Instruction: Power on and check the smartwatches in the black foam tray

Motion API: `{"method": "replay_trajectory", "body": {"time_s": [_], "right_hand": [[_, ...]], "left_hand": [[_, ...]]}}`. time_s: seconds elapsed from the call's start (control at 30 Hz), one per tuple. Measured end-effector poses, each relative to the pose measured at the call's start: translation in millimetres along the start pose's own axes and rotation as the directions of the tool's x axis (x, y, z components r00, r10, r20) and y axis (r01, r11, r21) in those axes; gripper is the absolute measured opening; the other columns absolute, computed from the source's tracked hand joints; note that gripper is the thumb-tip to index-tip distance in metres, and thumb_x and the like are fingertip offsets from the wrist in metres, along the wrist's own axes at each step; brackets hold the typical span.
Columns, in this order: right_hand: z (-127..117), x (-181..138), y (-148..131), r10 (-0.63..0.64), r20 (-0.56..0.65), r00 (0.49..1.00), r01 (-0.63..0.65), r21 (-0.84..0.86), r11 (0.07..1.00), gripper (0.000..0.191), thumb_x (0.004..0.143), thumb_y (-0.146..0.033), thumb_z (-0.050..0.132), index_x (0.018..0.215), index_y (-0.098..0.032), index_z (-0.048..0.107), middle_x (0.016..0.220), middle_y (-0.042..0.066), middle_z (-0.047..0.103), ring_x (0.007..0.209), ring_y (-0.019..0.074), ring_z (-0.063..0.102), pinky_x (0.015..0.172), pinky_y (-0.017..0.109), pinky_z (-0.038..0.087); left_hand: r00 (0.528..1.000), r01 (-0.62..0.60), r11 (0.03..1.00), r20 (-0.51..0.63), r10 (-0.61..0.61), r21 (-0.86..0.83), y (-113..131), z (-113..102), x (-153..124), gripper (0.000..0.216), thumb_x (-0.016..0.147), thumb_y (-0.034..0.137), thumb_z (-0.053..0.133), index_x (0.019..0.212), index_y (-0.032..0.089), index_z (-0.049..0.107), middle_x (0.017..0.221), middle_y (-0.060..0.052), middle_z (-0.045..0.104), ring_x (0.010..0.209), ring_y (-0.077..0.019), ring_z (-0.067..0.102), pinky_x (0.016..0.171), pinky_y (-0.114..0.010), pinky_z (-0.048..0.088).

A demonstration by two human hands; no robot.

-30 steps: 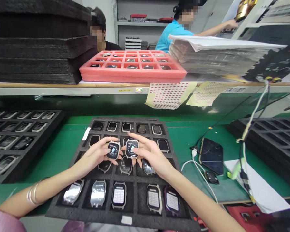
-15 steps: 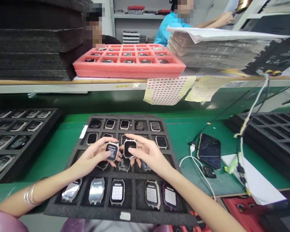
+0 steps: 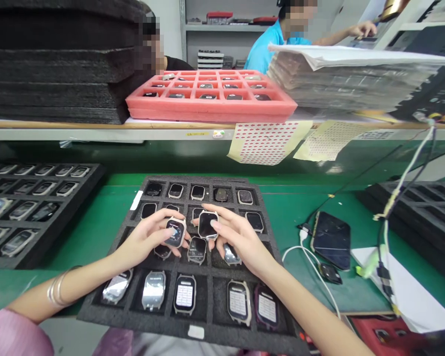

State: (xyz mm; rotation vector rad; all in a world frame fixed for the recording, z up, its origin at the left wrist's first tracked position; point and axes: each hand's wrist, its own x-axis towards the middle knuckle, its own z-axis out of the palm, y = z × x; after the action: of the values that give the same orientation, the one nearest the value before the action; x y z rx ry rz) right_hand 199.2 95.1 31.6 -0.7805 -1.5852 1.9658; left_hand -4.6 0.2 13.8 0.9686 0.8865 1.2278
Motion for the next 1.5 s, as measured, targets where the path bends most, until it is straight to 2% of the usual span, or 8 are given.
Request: {"method": "replay_trajectory", "body": {"time_s": [0.17,0.27,0.4,0.53,0.77,1.03,1.23,1.5], "right_hand": [[-1,1,-4,0.026,0.029,0.999,-0.028,0.083,0.996,0.05,0.087,-0.032,0.063,0.134,-0.019,0.05,0.116,0.017,0.064,0.062,0.0139,0.059,0.043,0.023,0.047],[-1,2,-3,0.019,0.045,0.999,-0.023,0.082,0.996,0.046,0.085,-0.03,0.067,0.129,-0.021,0.056,0.104,0.012,0.066,0.061,0.0136,0.059,0.043,0.022,0.048],[1,3,-1,0.016,0.075,0.997,-0.018,0.036,0.999,0.039,0.081,-0.03,0.073,0.117,-0.019,0.065,0.084,0.006,0.066,0.053,0.012,0.059,0.046,0.023,0.051],[2,1,1,-0.005,0.127,0.992,-0.002,0.061,0.998,0.044,0.079,-0.031,0.075,0.12,-0.018,0.063,0.077,0.005,0.066,0.053,0.0139,0.061,0.043,0.023,0.051],[1,0,4,-0.065,0.181,0.981,0.042,0.13,0.991,0.042,0.082,-0.027,0.072,0.121,-0.018,0.063,0.079,0.006,0.066,0.057,0.0132,0.062,0.042,0.02,0.05],[-1,0,6,-0.038,0.155,0.987,0.032,0.045,0.998,0.041,0.081,-0.025,0.073,0.119,-0.014,0.064,0.07,0.005,0.068,0.051,0.0129,0.062,0.044,0.021,0.051],[-4,0,8,-0.058,0.197,0.979,0.051,0.041,0.998,0.042,0.082,-0.024,0.072,0.122,-0.015,0.063,0.073,0.005,0.069,0.055,0.0139,0.065,0.046,0.02,0.052],[-6,-2,6,-0.032,0.17,0.985,0.046,-0.082,0.996,0.042,0.084,-0.024,0.069,0.123,-0.012,0.061,0.064,0.005,0.072,0.049,0.0127,0.064,0.05,0.02,0.053]], "left_hand": [[1.0,-0.023,0.998,-0.015,0.024,0.062,6,-6,-9,0.035,0.085,0.023,0.064,0.116,0.019,0.049,0.099,-0.009,0.064,0.088,-0.0227,0.066,0.072,-0.034,0.058],[0.997,-0.008,0.992,-0.07,0.017,0.125,9,-11,-16,0.046,0.08,0.016,0.067,0.12,0.021,0.046,0.105,-0.008,0.06,0.089,-0.0197,0.063,0.072,-0.03,0.055],[0.992,-0.017,0.976,-0.12,0.044,0.216,10,-13,-17,0.048,0.077,0.014,0.068,0.119,0.021,0.046,0.093,-0.002,0.056,0.075,-0.0133,0.057,0.059,-0.021,0.05],[0.988,-0.064,0.958,-0.116,0.1,0.28,8,-4,-9,0.042,0.079,0.016,0.066,0.117,0.02,0.049,0.084,0.001,0.052,0.065,-0.0102,0.052,0.056,-0.02,0.046],[0.99,-0.075,0.907,-0.076,0.116,0.414,4,7,-5,0.033,0.082,0.017,0.061,0.112,0.022,0.051,0.082,0.003,0.047,0.061,-0.0093,0.046,0.052,-0.02,0.038],[0.992,-0.088,0.83,-0.031,0.126,0.551,5,3,-4,0.031,0.077,0.007,0.054,0.105,0.019,0.051,0.077,0.004,0.049,0.065,-0.0112,0.045,0.062,-0.022,0.038],[0.98,-0.115,0.834,-0.077,0.185,0.54,4,1,-2,0.035,0.078,0.008,0.055,0.11,0.021,0.051,0.082,0.003,0.052,0.07,-0.0117,0.048,0.065,-0.022,0.04],[0.985,-0.094,0.823,-0.067,0.158,0.56,2,1,-3,0.038,0.077,0.006,0.053,0.112,0.02,0.053,0.079,0.003,0.052,0.066,-0.0112,0.047,0.061,-0.021,0.039]]}}
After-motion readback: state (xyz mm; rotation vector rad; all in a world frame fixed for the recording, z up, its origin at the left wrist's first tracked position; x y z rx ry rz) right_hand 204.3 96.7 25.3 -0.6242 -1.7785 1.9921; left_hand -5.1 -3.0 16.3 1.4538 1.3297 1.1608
